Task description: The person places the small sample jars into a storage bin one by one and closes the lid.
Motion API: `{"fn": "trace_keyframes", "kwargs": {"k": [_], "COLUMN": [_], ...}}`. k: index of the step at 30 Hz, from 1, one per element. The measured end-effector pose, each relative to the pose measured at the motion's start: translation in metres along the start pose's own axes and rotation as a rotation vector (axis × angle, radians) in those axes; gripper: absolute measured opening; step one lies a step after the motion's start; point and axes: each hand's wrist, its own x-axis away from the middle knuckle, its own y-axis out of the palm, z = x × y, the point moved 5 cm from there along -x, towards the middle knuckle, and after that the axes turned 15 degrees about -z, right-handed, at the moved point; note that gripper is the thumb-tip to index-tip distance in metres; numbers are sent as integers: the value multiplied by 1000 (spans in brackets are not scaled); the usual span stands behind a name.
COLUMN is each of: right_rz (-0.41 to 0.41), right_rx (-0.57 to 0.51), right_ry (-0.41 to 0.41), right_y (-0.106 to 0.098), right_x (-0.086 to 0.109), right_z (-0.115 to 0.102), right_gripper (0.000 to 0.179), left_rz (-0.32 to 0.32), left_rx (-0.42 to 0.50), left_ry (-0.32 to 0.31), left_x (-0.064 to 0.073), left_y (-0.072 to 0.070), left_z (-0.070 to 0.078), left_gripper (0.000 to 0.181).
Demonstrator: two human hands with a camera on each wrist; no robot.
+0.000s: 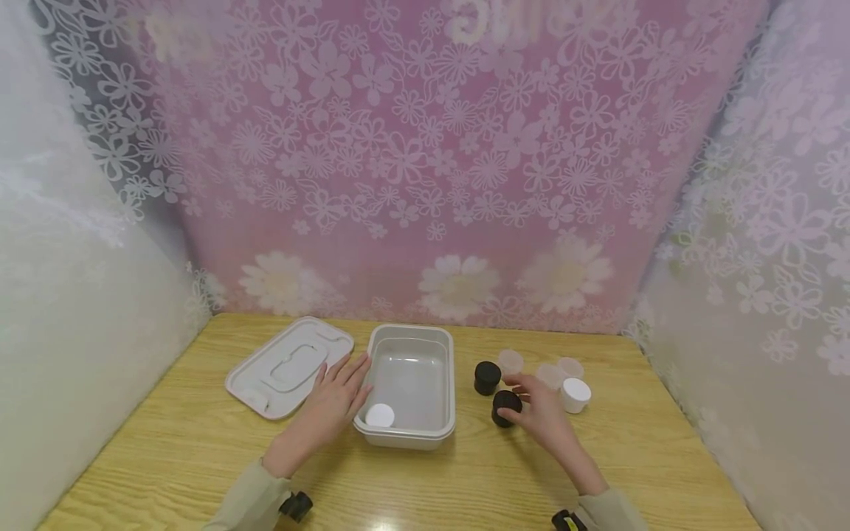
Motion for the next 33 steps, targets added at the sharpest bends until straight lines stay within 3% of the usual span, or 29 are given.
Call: {"fn": "trace_keyframes", "kwargs": {"k": [10, 23, 28, 33], "right_rz": [-119, -176, -165, -114], "right_rx": [-42, -175, -193, -220], "right_ry": [19, 66, 119, 104], "right_y": [11, 23, 25, 18], "right_x": [-2, 5, 8, 5], "right_z": [-4, 3, 2, -3], "right_gripper": [54, 64, 61, 57], "left_rz": [5, 16, 15, 13], "left_rx": [-6, -10, -9, -3], "left_ry": [-3, 2, 3, 5], "left_x": [0, -1, 0, 0], "left_y": [1, 2, 2, 1], "left_z": [0, -1, 0, 0], "left_gripper": [50, 50, 50, 50]}}
